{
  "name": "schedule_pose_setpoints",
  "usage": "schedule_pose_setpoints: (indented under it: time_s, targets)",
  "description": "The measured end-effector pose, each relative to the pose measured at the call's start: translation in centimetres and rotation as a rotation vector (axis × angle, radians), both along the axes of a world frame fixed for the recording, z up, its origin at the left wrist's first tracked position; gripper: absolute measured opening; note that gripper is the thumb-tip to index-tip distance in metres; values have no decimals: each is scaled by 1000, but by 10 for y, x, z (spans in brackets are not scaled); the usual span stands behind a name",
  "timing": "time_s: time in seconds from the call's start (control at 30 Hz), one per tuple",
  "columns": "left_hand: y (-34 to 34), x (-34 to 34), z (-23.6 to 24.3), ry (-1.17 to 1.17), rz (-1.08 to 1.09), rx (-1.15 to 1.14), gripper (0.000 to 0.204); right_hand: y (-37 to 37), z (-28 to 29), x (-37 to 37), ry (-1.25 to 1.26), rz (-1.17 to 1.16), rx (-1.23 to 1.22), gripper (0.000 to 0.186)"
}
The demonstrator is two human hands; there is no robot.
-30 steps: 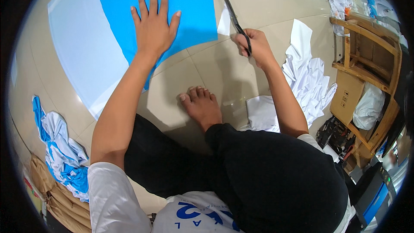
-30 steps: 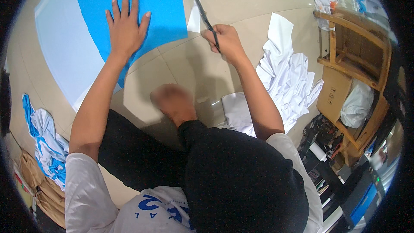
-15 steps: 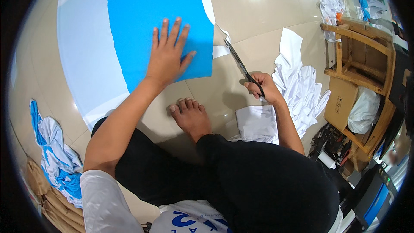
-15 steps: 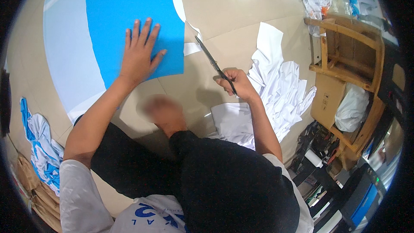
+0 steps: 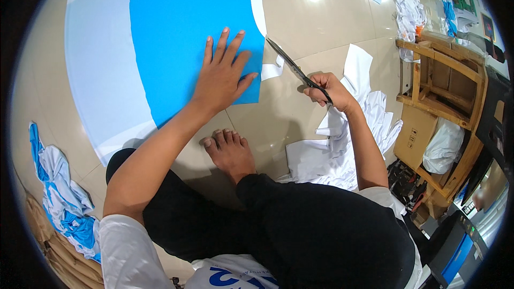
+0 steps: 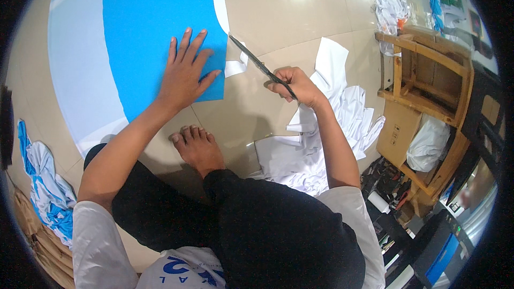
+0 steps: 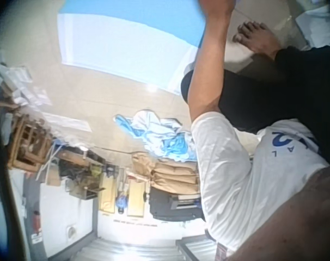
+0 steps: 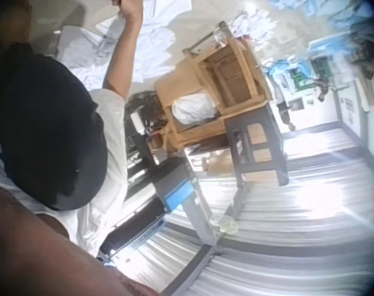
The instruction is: The person sits on the floor and uses scissors to cut a large piece of blue and white fabric along a curved pattern. They then unfold the cut fabric to reveal a jersey design with logos and continue cutting along the edges.
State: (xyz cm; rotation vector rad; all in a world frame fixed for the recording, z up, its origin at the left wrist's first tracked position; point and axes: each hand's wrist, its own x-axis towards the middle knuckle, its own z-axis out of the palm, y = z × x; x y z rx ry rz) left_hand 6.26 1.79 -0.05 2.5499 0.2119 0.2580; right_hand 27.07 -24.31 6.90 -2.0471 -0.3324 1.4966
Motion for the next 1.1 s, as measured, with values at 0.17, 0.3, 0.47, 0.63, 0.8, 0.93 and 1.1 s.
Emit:
schedule_pose_setpoints:
  time_s: [0.17,0.3,0.47,0.63,0.8,0.93,1.1]
  targets:
    - [-3,6,-4,-22,9,14,21,5,-1,14,35,59,9,29]
    - [-3,7,-5,-46,30,-43,15,8,-4,17,112,37,59,26]
    - [-2,7,-3,-51,29,-93,14,9,-9,23,126,39,67,24]
    - [-4,7,-4,-58,23,-72,15,20,-15,29,144,6,63,24]
    - [-3,6,-3,-58,10,-64,16,24,-18,28,135,1,69,23]
    - [-4,6,-4,-56,10,-64,17,24,-19,27,147,-2,74,23]
    - [-3,6,-4,-59,5,-61,17,25,-20,27,131,11,76,24]
